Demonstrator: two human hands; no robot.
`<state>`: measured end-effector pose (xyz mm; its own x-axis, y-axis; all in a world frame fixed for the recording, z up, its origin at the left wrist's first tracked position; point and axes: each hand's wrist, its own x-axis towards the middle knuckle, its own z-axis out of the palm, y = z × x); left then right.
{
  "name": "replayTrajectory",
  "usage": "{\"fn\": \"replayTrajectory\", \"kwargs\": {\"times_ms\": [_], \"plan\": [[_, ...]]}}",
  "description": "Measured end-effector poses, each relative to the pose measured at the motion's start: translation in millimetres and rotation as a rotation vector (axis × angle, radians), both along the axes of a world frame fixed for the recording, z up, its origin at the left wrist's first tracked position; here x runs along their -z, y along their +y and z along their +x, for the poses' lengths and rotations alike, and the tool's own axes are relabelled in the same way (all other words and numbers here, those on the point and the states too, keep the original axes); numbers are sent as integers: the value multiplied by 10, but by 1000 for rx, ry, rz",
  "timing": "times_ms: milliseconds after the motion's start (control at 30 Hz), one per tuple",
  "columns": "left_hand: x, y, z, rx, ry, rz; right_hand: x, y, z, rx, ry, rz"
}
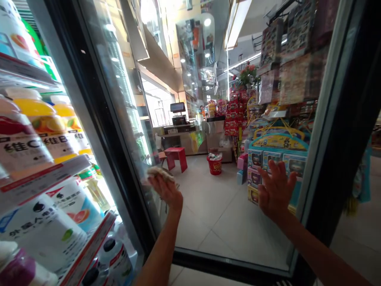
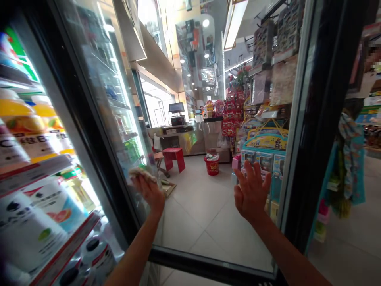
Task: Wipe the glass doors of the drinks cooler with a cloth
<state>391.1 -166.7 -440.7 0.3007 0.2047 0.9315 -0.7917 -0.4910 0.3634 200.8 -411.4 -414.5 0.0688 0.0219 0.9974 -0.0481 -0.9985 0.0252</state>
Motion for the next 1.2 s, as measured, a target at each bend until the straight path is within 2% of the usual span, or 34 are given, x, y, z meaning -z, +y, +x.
{"fn": "replayTrajectory", "kwargs": {"times_ms": [67,100,167,200,267,333,400,467,500,567,667,733,767,800,833,967,1033,1100,1200], "plan": [[-83,-321,-255,-9,-179,103,0,21,2,23,-5,-7],[-137,-451,-363,13,-293,222,-9,29,-1,36,-5,-8],[-271,-567,-462,49,-460,423,-66,36,-12,55,21,-23],[-347,-536,-436,48,-505,461,-117,35,-17,58,44,-38],[-508,-309,-232,-8,-462,340,-266,28,-21,50,75,-82],[-684,36,95,-100,-310,59,-448,21,-13,42,52,-107],[-867,334,393,-159,-245,-132,-610,25,9,51,3,-112],[-1027,438,517,-186,-226,-225,-709,44,42,78,-2,-131],[-1087,393,488,-188,-225,-228,-730,58,59,95,15,-143],[-1158,136,264,-168,-275,-124,-728,86,89,120,57,-162],[-1193,-386,-245,-86,-508,268,-676,108,107,121,73,-164],[-1220,-572,-447,-20,-642,517,-647,108,99,116,74,-154],[-1244,-574,-459,7,-664,585,-640,105,92,112,78,-148],[-1279,-515,-408,21,-648,585,-641,100,84,106,77,-143],[-1324,-403,-302,19,-597,516,-653,93,76,97,74,-146],[-1620,214,303,-92,-310,-27,-859,56,49,59,9,-177],[-1773,346,447,-140,-207,-193,-1043,37,50,67,-27,-174],[-1855,241,374,-154,-164,-212,-1224,29,66,81,-42,-151],[-1839,-232,-46,-104,-271,53,-1385,40,104,81,7,-125]]}}
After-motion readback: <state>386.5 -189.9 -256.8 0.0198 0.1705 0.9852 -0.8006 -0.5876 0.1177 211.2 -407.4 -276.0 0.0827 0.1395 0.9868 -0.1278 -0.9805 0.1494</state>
